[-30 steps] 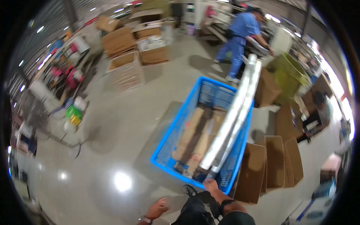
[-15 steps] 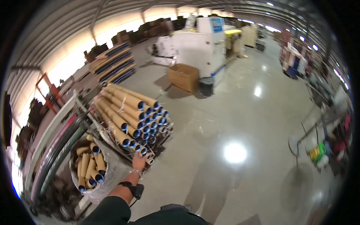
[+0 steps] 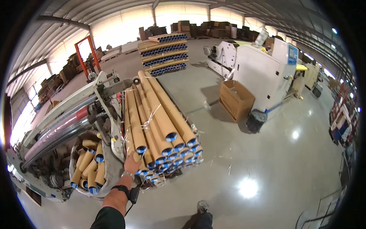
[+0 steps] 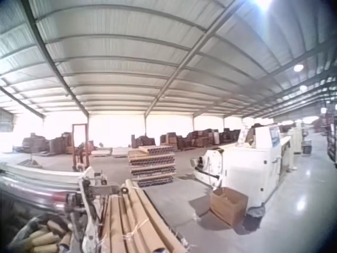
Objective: The recorder is operating an industrial machine to wrap plastic film around cardboard tubes and then offloading the finished rolls.
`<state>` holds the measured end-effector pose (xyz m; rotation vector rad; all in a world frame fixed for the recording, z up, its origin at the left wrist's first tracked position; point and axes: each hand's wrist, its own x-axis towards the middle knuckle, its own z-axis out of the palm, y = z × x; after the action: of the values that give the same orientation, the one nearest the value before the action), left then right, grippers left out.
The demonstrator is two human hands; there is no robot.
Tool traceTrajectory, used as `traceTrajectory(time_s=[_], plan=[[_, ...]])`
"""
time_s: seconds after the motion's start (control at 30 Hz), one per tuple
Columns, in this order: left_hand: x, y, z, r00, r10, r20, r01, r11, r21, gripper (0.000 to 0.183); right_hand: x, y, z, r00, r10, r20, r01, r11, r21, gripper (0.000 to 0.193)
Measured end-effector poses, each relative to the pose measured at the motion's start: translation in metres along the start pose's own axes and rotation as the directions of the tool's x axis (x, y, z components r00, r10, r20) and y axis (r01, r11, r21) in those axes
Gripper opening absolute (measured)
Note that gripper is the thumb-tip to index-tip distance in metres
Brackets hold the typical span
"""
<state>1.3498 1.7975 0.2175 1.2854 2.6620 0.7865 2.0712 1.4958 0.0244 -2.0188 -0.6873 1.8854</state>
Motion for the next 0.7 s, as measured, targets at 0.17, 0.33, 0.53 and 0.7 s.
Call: traceTrajectory(time_s=[0.17, 0.33, 0.53, 0.7], plan=[[0.074, 0.014, 0.036, 0.999, -0.031, 0.017, 0.026, 0.971, 0.236, 0.067, 0.046, -0.137, -0.030, 0.997, 0.078, -0.028, -0.080, 0.995, -0.066, 0.042], [0.106, -0.017, 0.053, 0.995, 0.024, -0.098, 0.009, 0.947, 0.320, 0.050, 0.126, -0.276, -0.016, 0.943, -0.238, 0.232, 0.314, 0.865, -0.391, 0.051], [0.014, 0.037, -0.005, 0.994, -0.102, -0.025, 0.105, 0.972, 0.211, 0.048, 0.165, -0.408, 0.162, 0.703, -0.259, 0.662, 0.602, 0.712, -0.361, 0.028], [-0.209, 0.051, -0.126, 0.953, -0.152, -0.260, 0.103, 0.976, -0.193, 0.035, 0.079, -0.474, 0.413, 0.330, 0.081, 0.941, 0.556, 0.789, -0.263, 0.049]])
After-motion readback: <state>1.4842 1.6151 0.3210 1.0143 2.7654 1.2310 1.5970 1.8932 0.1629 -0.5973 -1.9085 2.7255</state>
